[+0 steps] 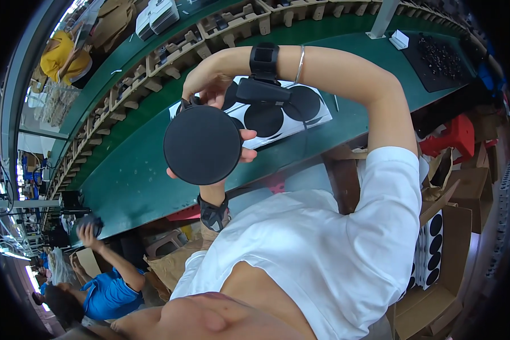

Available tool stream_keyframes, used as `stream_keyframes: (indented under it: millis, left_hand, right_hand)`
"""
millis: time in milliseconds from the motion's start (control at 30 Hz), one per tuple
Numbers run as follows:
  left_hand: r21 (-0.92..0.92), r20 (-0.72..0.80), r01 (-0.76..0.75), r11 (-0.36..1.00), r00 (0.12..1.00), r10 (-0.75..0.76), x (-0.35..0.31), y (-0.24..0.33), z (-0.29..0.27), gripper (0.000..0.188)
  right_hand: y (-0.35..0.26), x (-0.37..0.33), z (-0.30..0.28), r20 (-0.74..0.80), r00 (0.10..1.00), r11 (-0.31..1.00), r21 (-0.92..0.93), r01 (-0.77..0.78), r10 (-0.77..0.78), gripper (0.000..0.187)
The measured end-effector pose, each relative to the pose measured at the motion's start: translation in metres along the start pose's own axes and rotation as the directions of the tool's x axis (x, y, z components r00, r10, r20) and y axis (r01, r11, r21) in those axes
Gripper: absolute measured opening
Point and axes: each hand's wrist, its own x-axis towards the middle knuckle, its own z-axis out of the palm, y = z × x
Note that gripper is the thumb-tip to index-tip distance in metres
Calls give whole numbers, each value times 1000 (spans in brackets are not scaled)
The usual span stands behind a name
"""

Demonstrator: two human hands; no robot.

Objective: The person peels a black circular sticker from a sheet, presses it onto the flat surface of a plastic stand, and smooths it down by hand. They then place the assembled stand into a cardboard tray on the conveyor belt and repeat the process.

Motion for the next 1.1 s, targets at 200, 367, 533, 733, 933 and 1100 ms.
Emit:
stream_keyframes:
  millis: [200, 367, 533, 733, 933, 1100]
  left_hand:
    - [-27, 148, 8, 1000, 989, -4, -1, 8, -1, 116]
    - [-269, 205, -49, 962, 973, 107, 7, 0, 8, 127]
    - [-274, 219, 12, 962, 974, 50, 3, 2, 6, 129]
    - [4, 4, 7, 1000, 1000, -7, -1, 16, 21, 114]
    - [776, -362, 50, 628, 852, 379, -8, 23, 18, 112]
    - [979, -192, 173, 103, 640, 744, -6, 14, 8, 104]
  right_hand:
    - [-5, -22, 19, -118, 990, 995, -80, 67, -76, 52]
    - [-2, -48, 25, -243, 947, 976, -99, 193, -211, 69]
    - [-3, -69, 30, -289, 914, 957, -143, 254, -286, 75]
    - [1, -81, 36, -384, 854, 936, -167, 309, -351, 58]
    - [3, -102, 67, -493, 536, 718, -582, 383, -685, 33]
    - [13, -102, 111, -357, 449, 474, -862, 179, -819, 27]
